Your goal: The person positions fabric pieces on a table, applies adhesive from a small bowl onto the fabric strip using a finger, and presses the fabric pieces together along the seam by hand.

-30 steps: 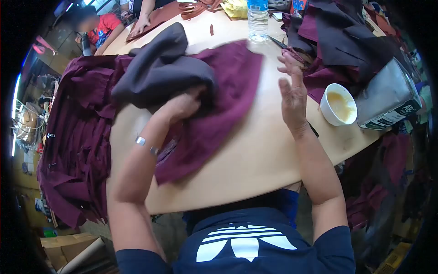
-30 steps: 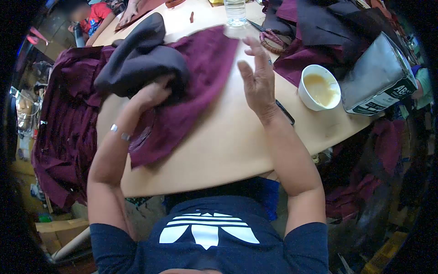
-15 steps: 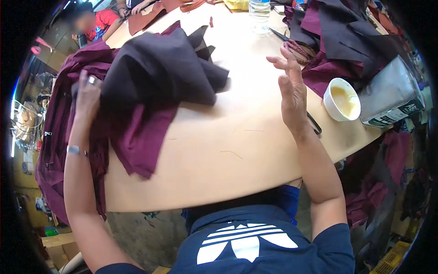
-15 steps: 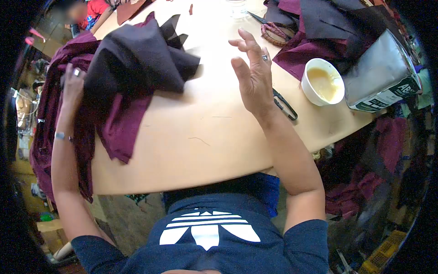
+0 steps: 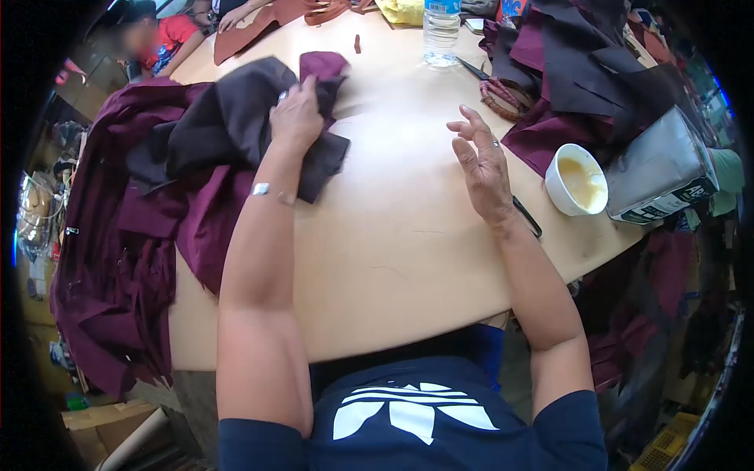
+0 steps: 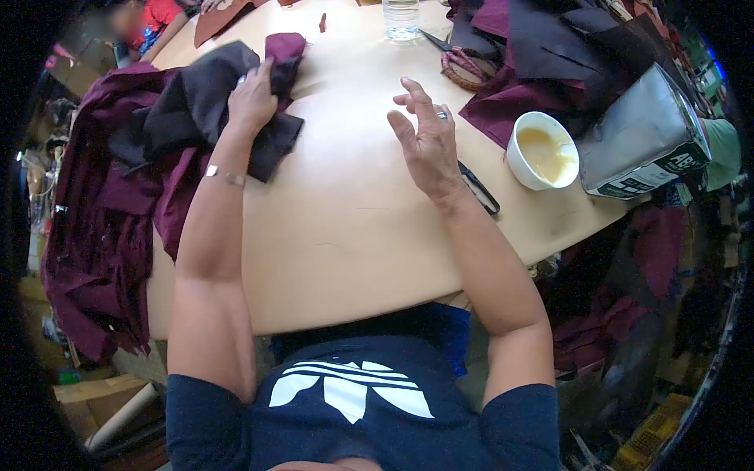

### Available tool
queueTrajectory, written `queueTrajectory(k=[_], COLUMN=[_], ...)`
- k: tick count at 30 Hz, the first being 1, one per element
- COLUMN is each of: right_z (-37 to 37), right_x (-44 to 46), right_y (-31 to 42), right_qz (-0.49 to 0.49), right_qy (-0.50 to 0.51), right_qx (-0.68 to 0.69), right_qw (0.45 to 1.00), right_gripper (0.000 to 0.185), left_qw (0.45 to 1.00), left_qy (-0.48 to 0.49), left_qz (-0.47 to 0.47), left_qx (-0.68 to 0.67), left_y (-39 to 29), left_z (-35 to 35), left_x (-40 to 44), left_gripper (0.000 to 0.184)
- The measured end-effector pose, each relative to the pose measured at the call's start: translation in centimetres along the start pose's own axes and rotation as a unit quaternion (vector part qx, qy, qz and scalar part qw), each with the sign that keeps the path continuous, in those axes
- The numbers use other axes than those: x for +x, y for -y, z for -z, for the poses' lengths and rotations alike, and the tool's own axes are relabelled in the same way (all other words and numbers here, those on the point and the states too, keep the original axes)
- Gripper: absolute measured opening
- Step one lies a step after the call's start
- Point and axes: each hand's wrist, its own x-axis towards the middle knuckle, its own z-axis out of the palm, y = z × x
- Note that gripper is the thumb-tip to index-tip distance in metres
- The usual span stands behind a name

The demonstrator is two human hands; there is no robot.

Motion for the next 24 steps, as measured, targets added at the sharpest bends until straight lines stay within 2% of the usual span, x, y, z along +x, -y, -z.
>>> queueTrajectory(k=[1, 3, 5, 8, 10, 12, 16, 19, 22, 24], right_z=[-0.1, -0.1, -0.1, 0.0, -0.1, -0.3, -0.8, -1.8, -2.9, -2.8], right_x=[0.0, 0.2, 0.3, 0.2, 0.0, -0.4, -0.8, -1.0, -0.8, -0.7], right_y=[0.0, -0.2, 0.2, 1.5, 1.9, 1.9, 1.6, 1.8, 2.8, 2.6], right_qz=[-0.003, 0.016, 0.016, 0.001, 0.025, 0.035, -0.026, -0.125, -0.089, 0.038], right_qy=[-0.001, -0.007, -0.010, 0.022, 0.073, 0.124, 0.133, 0.118, 0.133, 0.085], right_qx=[0.004, 0.014, 0.047, 0.099, 0.095, 0.082, 0.045, 0.145, 0.110, -0.028], right_qw=[1.000, 1.000, 0.999, 0.995, 0.993, 0.988, 0.990, 0.974, 0.981, 0.995], right_gripper=[0.056, 0.057, 0.059, 0.066, 0.068, 0.073, 0.074, 0.075, 0.075, 0.075], left_qw=[0.999, 0.981, 0.947, 0.942, 0.949, 0.948, 0.941, 0.940, 0.934, 0.921], left_qy=[0.039, 0.018, 0.113, 0.150, 0.144, 0.107, 0.078, 0.075, 0.069, 0.046], left_qz=[-0.002, -0.152, -0.196, -0.182, -0.182, -0.179, -0.147, -0.151, -0.147, -0.123], left_qx=[-0.033, -0.118, -0.229, -0.240, -0.211, -0.239, -0.295, -0.296, -0.317, -0.368], left_y=[1.8, 1.5, 1.5, 1.5, 1.6, 1.6, 1.6, 1.8, 2.0, 2.4], left_z=[-1.9, 0.4, 4.0, 7.2, 8.0, 7.1, 6.1, 6.1, 6.3, 6.4], left_x=[0.1, -3.8, -7.2, -12.5, -14.8, -15.6, -15.9, -16.0, -16.2, -16.4], left_gripper=[0.029, 0.032, 0.020, 0.022, 0.025, 0.028, 0.031, 0.030, 0.029, 0.028])
